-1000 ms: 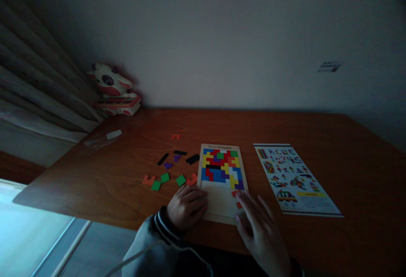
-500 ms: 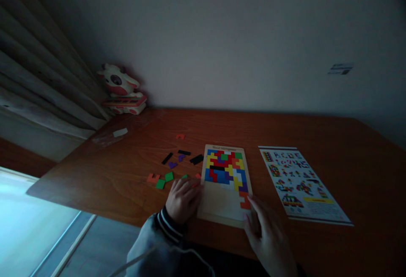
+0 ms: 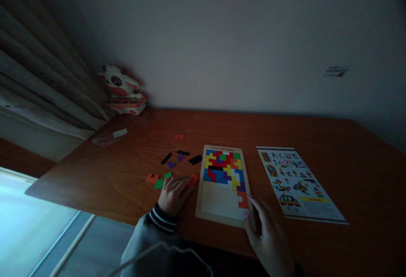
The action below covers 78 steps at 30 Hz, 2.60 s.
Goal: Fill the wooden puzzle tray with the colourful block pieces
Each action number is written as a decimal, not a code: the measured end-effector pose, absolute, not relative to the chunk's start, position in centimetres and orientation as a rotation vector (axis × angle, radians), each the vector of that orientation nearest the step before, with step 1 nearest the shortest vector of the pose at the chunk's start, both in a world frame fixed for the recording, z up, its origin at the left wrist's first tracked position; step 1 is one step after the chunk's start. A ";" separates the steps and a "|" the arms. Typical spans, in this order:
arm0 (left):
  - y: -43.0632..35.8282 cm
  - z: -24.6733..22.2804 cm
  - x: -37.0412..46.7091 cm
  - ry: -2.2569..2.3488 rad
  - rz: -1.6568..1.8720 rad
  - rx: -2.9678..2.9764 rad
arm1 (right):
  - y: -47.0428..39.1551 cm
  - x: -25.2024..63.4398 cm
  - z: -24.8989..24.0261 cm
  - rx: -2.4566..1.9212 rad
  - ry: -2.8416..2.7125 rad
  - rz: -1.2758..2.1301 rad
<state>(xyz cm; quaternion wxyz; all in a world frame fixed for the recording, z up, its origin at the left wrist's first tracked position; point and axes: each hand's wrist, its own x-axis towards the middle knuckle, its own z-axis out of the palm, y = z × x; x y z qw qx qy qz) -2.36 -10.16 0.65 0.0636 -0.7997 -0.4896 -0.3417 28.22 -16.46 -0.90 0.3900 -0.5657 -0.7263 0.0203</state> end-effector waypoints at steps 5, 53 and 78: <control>-10.2 0.5 -2.3 -1.339 -1.058 -2.422 | -16.5 28.5 -1.0 -1.480 -1.772 0.097; -14.2 2.5 0.5 -0.953 -1.119 -2.751 | -17.3 28.8 -0.7 -1.316 -2.124 -0.075; -14.2 2.2 0.5 -1.029 -1.159 -2.745 | -17.4 26.6 0.9 -1.106 -2.407 -0.073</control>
